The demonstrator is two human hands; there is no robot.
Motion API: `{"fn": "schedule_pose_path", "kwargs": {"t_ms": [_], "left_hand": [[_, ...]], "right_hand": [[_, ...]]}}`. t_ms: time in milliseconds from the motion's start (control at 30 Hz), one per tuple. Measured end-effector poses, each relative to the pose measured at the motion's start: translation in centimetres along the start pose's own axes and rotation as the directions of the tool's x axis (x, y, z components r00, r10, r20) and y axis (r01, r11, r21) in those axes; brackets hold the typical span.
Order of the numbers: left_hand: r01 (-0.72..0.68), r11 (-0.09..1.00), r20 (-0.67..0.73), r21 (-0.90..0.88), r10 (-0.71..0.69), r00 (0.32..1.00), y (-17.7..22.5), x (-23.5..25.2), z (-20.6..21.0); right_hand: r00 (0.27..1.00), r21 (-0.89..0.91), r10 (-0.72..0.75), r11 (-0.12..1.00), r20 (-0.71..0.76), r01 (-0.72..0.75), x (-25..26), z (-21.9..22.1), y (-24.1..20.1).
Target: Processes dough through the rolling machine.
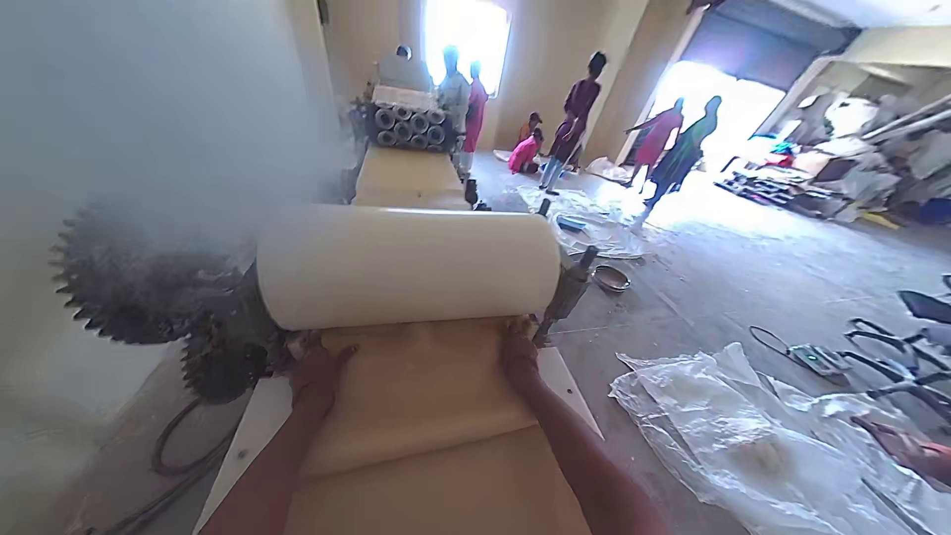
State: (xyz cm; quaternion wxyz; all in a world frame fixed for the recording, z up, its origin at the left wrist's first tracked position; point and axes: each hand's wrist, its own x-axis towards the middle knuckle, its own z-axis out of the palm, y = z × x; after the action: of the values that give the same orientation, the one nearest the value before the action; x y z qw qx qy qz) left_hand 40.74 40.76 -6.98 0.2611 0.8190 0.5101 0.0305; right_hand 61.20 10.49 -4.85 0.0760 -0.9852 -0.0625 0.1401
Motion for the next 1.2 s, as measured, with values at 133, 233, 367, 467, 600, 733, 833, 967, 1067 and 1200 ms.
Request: {"fn": "schedule_pose_path", "kwargs": {"t_ms": [133, 233, 367, 467, 600, 733, 833, 967, 1067, 1200], "left_hand": [[-0.128, 0.992, -0.02, 0.007, 0.128, 0.992, 0.1, 0.6, 0.5], [-0.098, 0.985, 0.058, 0.139, 0.091, 0.994, 0.6, 0.3, 0.3], [-0.183, 0.949, 0.112, 0.255, 0.159, 0.981, 2.5, -4.0, -0.7], [-0.369, 0.828, 0.304, 0.422, 0.254, 0.918, 3.1, -7.4, -1.0], [-0.332, 0.823, 0.279, 0.46, 0.221, 0.935, 2.1, -7.1, 1.1], [-0.321, 0.857, 0.252, 0.404, 0.233, 0.939, 1.3, -6.5, 1.5], [-0.327, 0.853, 0.248, 0.407, 0.241, 0.938, 1.0, -6.1, 1.7], [-0.332, 0.87, 0.22, 0.365, 0.266, 0.939, 0.4, -5.1, 2.1], [-0.33, 0.886, 0.183, 0.326, 0.283, 0.942, 0.3, -4.5, 2.3], [-0.339, 0.883, 0.171, 0.326, 0.298, 0.939, 0.6, -3.9, 2.5]], "right_hand": [[1.0, 0.061, -0.011, 0.998, -0.028, 0.013, 0.6, 0.2, 0.4], [0.999, 0.038, -0.034, 0.999, 0.024, 0.033, 0.5, -0.2, 0.8], [0.995, 0.045, -0.092, 0.995, 0.032, 0.09, -1.9, -2.0, 1.7], [0.971, 0.021, -0.232, 0.972, -0.052, 0.233, -4.0, -2.6, 2.1], [0.911, -0.022, -0.402, 0.914, 0.097, 0.406, -4.4, -2.2, 3.0], [0.899, -0.214, -0.428, 0.874, 0.09, 0.437, -4.6, -0.4, 2.0], [0.915, -0.259, -0.394, 0.878, 0.088, 0.403, -5.3, 0.5, 1.3], [0.925, -0.059, -0.359, 0.928, 0.123, 0.368, -4.3, 0.4, 2.7], [0.917, -0.032, -0.379, 0.922, 0.125, 0.385, -2.8, 0.4, 3.3], [0.9, -0.079, -0.413, 0.901, 0.14, 0.426, -1.5, 0.3, 3.5]]}}
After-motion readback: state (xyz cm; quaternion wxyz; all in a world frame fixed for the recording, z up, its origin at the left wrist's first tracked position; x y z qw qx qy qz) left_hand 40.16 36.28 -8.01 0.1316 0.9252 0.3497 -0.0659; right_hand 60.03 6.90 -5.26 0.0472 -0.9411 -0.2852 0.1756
